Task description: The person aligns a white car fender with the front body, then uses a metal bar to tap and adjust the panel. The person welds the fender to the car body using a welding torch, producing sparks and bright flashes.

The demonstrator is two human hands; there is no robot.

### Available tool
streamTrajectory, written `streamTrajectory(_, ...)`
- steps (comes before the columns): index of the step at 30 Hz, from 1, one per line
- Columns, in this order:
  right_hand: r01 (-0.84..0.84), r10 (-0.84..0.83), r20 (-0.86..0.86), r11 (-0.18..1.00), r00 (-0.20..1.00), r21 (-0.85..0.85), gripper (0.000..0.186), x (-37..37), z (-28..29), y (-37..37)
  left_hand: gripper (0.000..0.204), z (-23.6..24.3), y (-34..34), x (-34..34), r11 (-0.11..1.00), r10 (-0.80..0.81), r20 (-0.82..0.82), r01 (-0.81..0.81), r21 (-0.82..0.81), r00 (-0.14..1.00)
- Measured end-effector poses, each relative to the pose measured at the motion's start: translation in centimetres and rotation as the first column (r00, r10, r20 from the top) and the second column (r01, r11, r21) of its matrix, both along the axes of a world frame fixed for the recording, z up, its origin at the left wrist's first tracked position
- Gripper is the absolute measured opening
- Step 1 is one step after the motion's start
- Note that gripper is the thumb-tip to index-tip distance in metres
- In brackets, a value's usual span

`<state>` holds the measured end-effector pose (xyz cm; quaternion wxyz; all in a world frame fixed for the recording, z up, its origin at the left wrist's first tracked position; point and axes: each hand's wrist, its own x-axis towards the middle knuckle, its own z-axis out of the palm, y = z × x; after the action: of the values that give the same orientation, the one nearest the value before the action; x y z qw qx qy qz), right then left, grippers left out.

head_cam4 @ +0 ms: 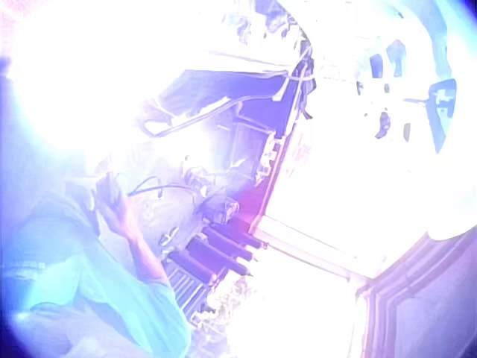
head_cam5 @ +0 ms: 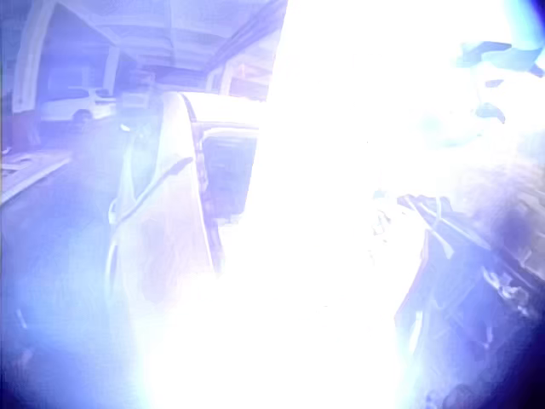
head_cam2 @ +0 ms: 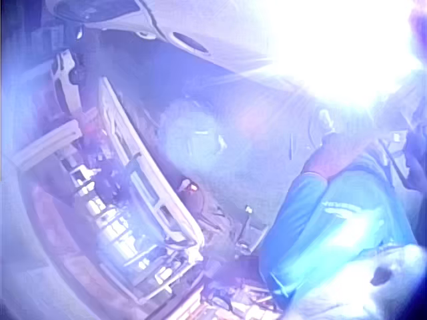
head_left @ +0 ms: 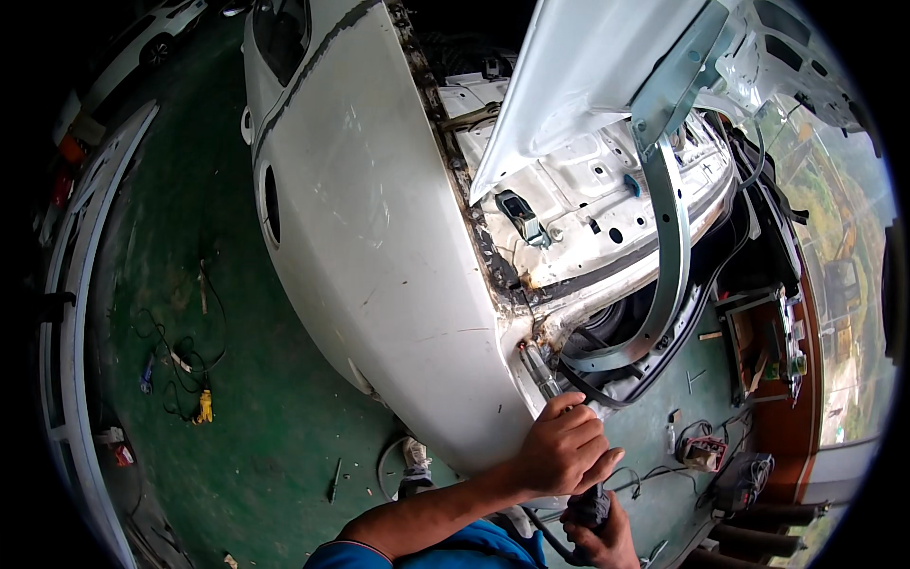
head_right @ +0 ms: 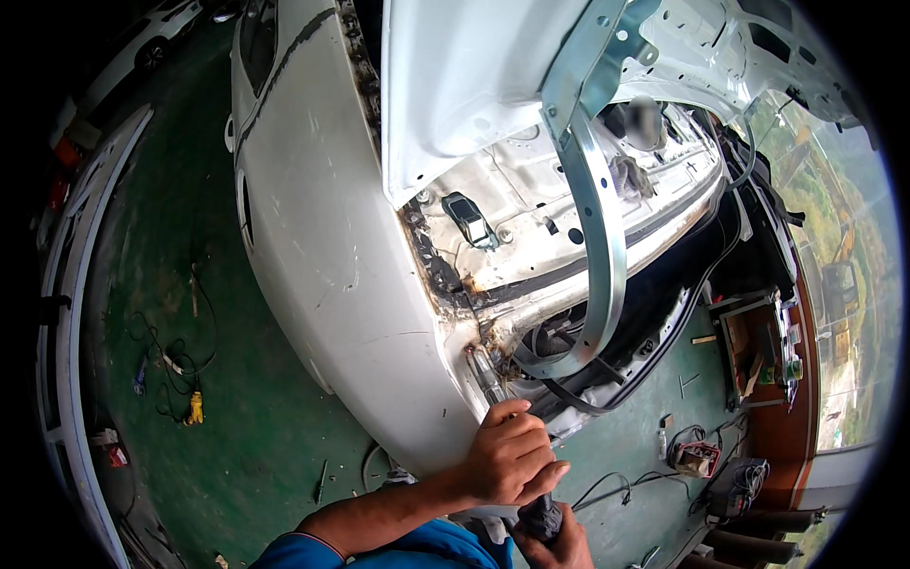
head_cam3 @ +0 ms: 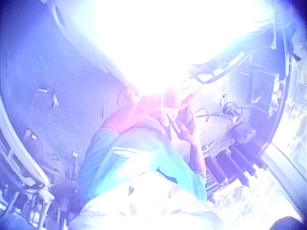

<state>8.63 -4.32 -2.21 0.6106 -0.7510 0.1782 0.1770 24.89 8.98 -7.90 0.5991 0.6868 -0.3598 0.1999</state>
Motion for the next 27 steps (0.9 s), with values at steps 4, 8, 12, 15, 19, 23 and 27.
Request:
streamTrajectory(4,-0.133,0.181,0.188,0.960,0.965,-0.245,0.008,0.8,-0.6,0.3,0.021,0.2,0.1,0.0,1.000,-0.006,-0.001,0.006,-0.018,1.000)
streamTrajectory(8,-0.200,0.319,0.299,0.909,0.900,-0.366,0.008,-1.2,-2.9,-1.1,0.020,-0.2,-0.5,-0.5,0.998,0.025,-0.031,-0.026,-0.059,0.999)
streamTrajectory(12,-0.001,0.003,0.068,1.000,0.998,-0.029,0.033,0.1,0.0,0.1,0.022,0.1,0.0,0.0,1.000,-0.020,0.000,0.020,-0.009,1.000)
streamTrajectory(15,0.055,-0.057,0.015,0.992,0.998,0.113,0.037,-1.1,-0.9,-0.6,0.022,0.2,0.2,-0.2,0.998,-0.063,0.012,0.063,0.023,0.998)
streamTrajectory(19,0.098,-0.097,-0.014,0.986,0.995,0.135,0.039,-0.7,-0.2,-0.2,0.022,0.1,0.0,-0.2,0.998,-0.063,0.027,0.062,0.032,0.998)
streamTrajectory(23,0.080,-0.076,-0.037,0.990,0.996,0.112,0.040,-0.8,-0.4,-0.5,0.020,0.0,0.0,-0.3,0.998,-0.053,0.013,0.052,0.037,0.999)
streamTrajectory(27,0.071,-0.066,-0.058,0.993,0.996,0.093,0.040,-0.7,-0.4,-0.7,0.019,0.0,0.0,-0.1,0.999,-0.039,0.008,0.039,0.035,0.999)
